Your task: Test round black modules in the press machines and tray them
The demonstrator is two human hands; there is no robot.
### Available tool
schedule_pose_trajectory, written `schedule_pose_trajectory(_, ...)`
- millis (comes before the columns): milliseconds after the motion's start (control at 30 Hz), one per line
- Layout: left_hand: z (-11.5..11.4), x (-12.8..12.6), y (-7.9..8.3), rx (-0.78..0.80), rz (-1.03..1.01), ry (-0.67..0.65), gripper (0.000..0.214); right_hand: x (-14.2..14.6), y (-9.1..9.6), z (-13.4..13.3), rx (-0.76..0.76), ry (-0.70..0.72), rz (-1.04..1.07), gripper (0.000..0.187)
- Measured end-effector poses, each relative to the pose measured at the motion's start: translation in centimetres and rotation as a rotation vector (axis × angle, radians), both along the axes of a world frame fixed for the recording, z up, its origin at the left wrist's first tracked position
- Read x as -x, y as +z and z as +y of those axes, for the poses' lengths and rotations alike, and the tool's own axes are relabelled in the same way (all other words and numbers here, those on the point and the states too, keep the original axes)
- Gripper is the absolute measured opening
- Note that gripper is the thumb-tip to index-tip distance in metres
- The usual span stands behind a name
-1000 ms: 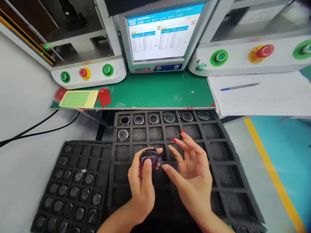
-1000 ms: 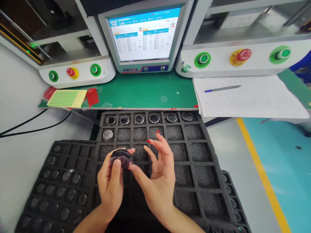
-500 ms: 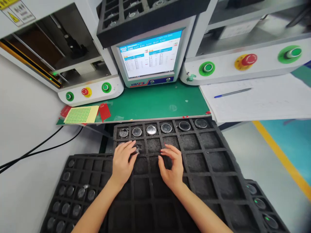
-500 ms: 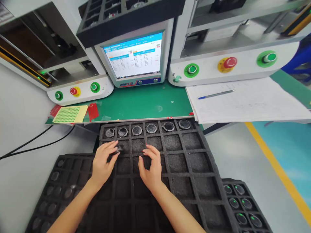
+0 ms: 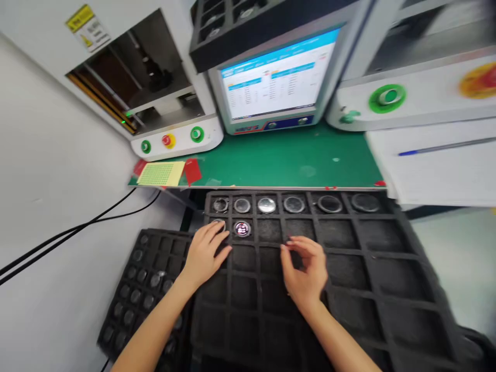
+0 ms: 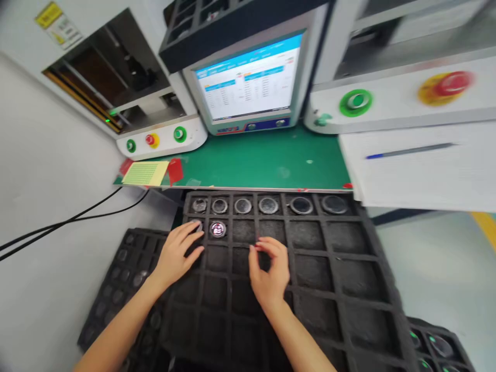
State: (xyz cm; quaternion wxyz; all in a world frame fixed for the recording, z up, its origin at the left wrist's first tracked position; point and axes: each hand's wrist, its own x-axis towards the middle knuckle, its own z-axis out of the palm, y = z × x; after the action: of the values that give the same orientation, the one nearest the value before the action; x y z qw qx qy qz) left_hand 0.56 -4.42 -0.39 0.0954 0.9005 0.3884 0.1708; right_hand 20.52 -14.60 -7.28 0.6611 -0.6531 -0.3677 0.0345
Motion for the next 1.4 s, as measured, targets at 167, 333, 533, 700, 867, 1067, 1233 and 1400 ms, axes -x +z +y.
schedule_pose_trajectory(167, 0.3, 11.6, -0.3, 0.006, 0.016, 0.629, 0.029, 0.1, -1.4, -0.5, -0.095, -0.049, 0.093, 0.024)
schedule_pose_trajectory(333, -0.4, 21.4, -1.9, 0.187, 0.161, 0.982, 0.027, -0.1, -2.3, -0.4, -0.138, -0.077, 0.109, 0.030)
schedule_pose_trajectory(533, -2.2, 24.0, -4.1, 0.434, 0.312, 1.012, 0.025, -0.5, -3.1, -0.3, -0.125, -0.085, 0.041, 0.031)
schedule_pose_trajectory(700, -0.1, 25.2, -4.8, 0.424, 0.358, 1.083, 0.029, -0.8, -4.3, -0.1, -0.164, -0.109, -0.007, 0.036)
schedule_pose_trajectory(867, 5.9, 26.7, -5.9, 0.385, 0.316, 1.155, 0.035, -0.9, -4.8, 0.0, -0.158, -0.140, -0.017, 0.040)
schedule_pose_trajectory(1067, 11.3, 26.6, -6.7, 0.504, 0.218, 1.180, 0.034, 0.2, -3.0, -0.3, -0.039, -0.098, -0.016, 0.037)
schedule_pose_trajectory(1233, 12.5, 25.8, -5.9, 0.563, 0.072, 1.292, 0.034, 0.7, -2.6, -0.4, 0.001, -0.076, 0.017, 0.033)
schedule_pose_trajectory(1400, 11.9, 23.7, -3.7, 0.544, -0.200, 1.374, 0.036, 0.7, -2.4, -0.1, -0.036, -0.056, 0.001, 0.031)
